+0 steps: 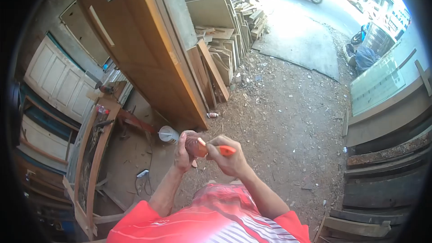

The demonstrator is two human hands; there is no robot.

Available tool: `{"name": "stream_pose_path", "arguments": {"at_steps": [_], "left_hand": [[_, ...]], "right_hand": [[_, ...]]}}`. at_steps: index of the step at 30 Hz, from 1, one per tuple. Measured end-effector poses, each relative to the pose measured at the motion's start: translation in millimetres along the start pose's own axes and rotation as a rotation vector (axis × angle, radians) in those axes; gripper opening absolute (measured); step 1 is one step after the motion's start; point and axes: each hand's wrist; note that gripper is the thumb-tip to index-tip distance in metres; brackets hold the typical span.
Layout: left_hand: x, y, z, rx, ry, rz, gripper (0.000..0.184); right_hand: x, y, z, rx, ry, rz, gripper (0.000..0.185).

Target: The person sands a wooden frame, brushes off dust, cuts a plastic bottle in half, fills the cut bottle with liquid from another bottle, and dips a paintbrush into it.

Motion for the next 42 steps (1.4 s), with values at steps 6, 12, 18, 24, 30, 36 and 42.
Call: {"name": "stream_pose_path", "arguments": {"at_steps": [6,12,18,24,30,36,42], "left_hand": [[3,-63,-46,0.055,0.019,0.044,0.047],[15,-135,-40,0.065,0.179,0.034,0.059],[7,-196,-56,0.113,0.226,0.102,0.054],[16,-295,-36,0.073,0.218,0.019,0.055],[20,-360,-43,-0.136,0.211,0.111,0.052],[55,-429,-4,-0.236,0.523,0.145,0.051],[62,-448,-43,-0.356,0.788,0.13,0.042]], "right_hand": [[-11,-63,46,-0.122,0.348,0.104,0.016],[-24,-103,70,-0.132,0.402,0.257,0.022],[-32,-159,88,-0.071,0.376,0.297,0.015],[-54,-253,95,0.018,0.372,0.27,0.013],[-69,-332,118,0.06,0.51,0.188,0.023],[-85,-376,194,0.004,-0.104,-0.292,0.027],[-116,-443,352,-0.169,-0.621,-0.106,0.036]]}}
Point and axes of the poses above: each hand's wrist, its own y-axis away from the middle knuckle, its own z-axis out of the back of the hand, x = y × z, and after that the axes turned 11 degrees about y, right-handed
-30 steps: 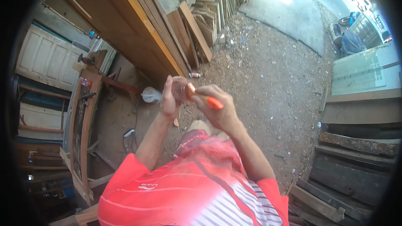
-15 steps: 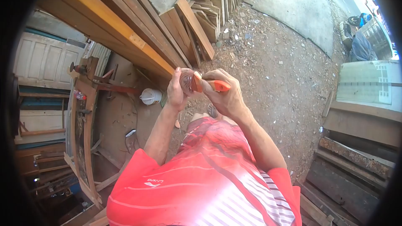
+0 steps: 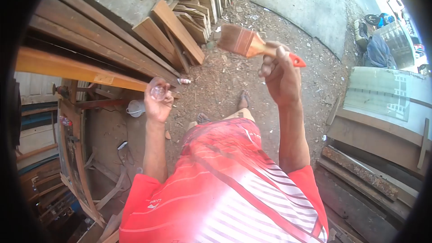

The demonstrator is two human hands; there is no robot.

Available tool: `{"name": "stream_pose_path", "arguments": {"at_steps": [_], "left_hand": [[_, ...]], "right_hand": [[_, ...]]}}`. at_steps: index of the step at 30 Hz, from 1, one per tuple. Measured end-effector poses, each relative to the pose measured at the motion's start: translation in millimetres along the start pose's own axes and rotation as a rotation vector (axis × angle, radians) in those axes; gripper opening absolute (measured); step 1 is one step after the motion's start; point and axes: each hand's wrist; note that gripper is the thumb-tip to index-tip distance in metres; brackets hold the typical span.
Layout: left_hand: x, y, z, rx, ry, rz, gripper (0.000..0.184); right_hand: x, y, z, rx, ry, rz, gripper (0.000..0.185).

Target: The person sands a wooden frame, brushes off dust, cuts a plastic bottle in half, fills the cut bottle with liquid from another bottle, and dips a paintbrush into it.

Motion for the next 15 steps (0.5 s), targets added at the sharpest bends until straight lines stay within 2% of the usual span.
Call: {"name": "stream_pose_path", "arguments": {"at_steps": [2,6,8,15], "left_hand": [[16,-10,0,0.078,0.02,0.095,0.04],[76,-28,-38,0.159,-0.028,0.106,0.039],[106,-39,-57,0.092,-0.02,0.137,0.04],[182,-76,-87,-0.011,-0.077,0.205,0.045]], "right_hand": [[41,-31,41,0.016,0.115,0.125,0.04],[128,-74,109,0.077,0.313,0.287,0.039],[159,-88,137,0.077,0.381,0.307,0.039],[182,-98,217,0.033,0.091,0.223,0.047]]}}
Point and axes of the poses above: each hand's wrist, its own y-axis away from the middle knuckle, its own z-axis out of the back of the hand, x = y × z, and after that the axes turned 11 degrees about y, right-handed
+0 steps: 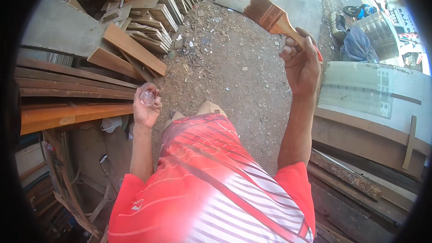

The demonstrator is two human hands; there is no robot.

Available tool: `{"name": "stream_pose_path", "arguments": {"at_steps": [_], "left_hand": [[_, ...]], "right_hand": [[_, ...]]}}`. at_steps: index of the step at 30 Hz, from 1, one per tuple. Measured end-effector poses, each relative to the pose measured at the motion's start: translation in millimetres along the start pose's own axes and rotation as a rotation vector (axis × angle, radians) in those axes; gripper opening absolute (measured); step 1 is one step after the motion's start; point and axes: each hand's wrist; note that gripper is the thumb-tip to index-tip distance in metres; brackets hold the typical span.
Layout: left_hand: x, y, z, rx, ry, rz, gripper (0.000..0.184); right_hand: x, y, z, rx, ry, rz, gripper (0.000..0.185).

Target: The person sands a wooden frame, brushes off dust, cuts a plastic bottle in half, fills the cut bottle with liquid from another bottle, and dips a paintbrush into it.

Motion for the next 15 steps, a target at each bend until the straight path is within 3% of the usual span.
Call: {"name": "stream_pose_path", "arguments": {"at_steps": [4,7,8,11,13,15], "left_hand": [[4,-17,-9,-0.017,-0.085,0.037,0.046],[7,-30,-15,-0.017,-0.097,0.034,0.047],[7,-35,-15,-0.008,-0.097,0.036,0.047],[8,-43,-22,0.011,-0.104,0.069,0.048],[6,-47,-19,-0.003,-0.124,0.071,0.048],[-1,-46,-14,-0.017,-0.152,0.064,0.046]], "right_hand": [[-2,18,12,-0.048,-0.16,-0.022,0.063],[1,22,31,-0.18,-0.083,-0.141,0.055],[0,16,42,-0.327,0.233,-0.204,0.044],[20,4,44,-0.28,0.768,-0.207,0.043],[51,-14,38,-0.281,1.058,-0.094,0.05],[99,-39,33,-0.297,1.257,0.17,0.049]]}}
Point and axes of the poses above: each hand's wrist, its own y-axis away from the middle knuckle, its own z-axis out of the back of the hand, x = y × z, and after that the axes turned 11 degrees about y, right-handed
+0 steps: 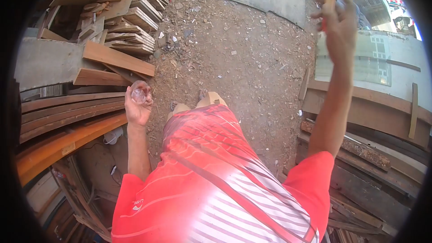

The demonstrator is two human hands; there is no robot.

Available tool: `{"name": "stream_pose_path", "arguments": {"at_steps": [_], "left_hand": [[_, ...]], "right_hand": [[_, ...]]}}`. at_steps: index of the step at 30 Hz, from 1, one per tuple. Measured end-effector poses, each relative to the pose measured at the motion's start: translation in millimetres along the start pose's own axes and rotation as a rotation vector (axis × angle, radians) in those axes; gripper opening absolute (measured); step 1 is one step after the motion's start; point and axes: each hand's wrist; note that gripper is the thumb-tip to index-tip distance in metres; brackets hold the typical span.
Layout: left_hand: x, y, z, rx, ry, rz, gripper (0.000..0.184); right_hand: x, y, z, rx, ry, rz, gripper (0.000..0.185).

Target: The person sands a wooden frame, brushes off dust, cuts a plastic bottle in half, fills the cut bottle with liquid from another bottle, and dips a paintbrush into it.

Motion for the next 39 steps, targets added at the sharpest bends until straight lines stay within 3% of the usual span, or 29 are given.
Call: {"name": "stream_pose_path", "arguments": {"at_steps": [3,6,8,10,12,15,17,20,23,24,25,26,27,28,29,31,32,33,36,38,39], "left_hand": [[-12,7,13,-0.005,-0.052,0.006,0.045],[-24,20,22,-0.039,-0.071,-0.017,0.045],[-31,28,32,-0.103,-0.067,-0.032,0.046],[-35,38,35,-0.129,-0.067,-0.053,0.046],[-32,44,42,-0.161,-0.067,-0.08,0.047],[-32,61,49,-0.139,-0.062,-0.066,0.046],[-34,96,55,-0.201,-0.049,-0.112,0.046],[-38,103,51,-0.274,-0.026,-0.19,0.046],[-26,93,38,-0.283,0.009,-0.154,0.04],[-23,87,34,-0.28,0.028,-0.144,0.038],[-21,74,29,-0.274,0.04,-0.116,0.041],[-21,62,21,-0.205,0.019,-0.077,0.043],[-20,52,11,-0.137,-0.003,-0.038,0.045],[-20,44,3,-0.07,-0.026,0.002,0.047],[-20,38,-3,-0.054,-0.074,-0.012,0.052],[-22,39,-23,-0.091,-0.064,-0.01,0.052],[-22,41,-29,-0.115,-0.058,-0.01,0.052],[-28,40,-14,-0.084,-0.116,-0.017,0.049],[-32,52,-14,-0.056,-0.175,-0.024,0.049],[-26,58,-16,-0.142,-0.1,-0.051,0.052],[-24,60,-16,-0.185,-0.062,-0.068,0.053]], "right_hand": [[34,-74,84,-0.256,0.496,0.221,0.053],[52,-116,140,-0.574,0.734,0.436,0.054],[36,-122,147,-0.689,0.791,0.511,0.054],[-24,-115,119,-0.661,0.832,0.486,0.055],[-134,-81,42,-0.384,0.906,0.279,0.056],[-315,120,-139,0.655,0.961,-0.353,0.057],[-302,324,-200,1.099,0.779,-0.634,0.058],[-213,469,-210,1.298,0.598,-0.901,0.059],[-255,488,-226,1.069,0.549,-1.094,0.049],[-286,469,-236,0.914,0.557,-0.923,0.053],[-311,419,-242,0.855,0.521,-0.923,0.051],[-312,352,-237,0.628,0.609,-0.693,0.047],[-327,281,-231,0.513,0.6,-0.61,0.043],[-314,192,-207,0.513,0.565,-0.606,0.038],[-291,117,-178,0.328,0.5,-0.489,0.032],[-182,-17,-100,0.106,0.484,-0.293,0.028],[-154,-67,-58,-0.037,0.562,0.03,0.028],[-114,-108,-19,-0.167,0.688,0.118,0.024],[-59,-144,67,-0.555,0.804,0.381,0.033],[-74,-135,75,-0.628,0.818,0.433,0.043],[-101,-119,57,-0.559,0.815,0.4,0.049]]}}
Point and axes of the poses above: each hand's wrist, its own y-axis away from the middle knuckle, its own z-axis out of the back of the hand, x = y × z, and after that the axes turned 11 degrees about y, right-handed
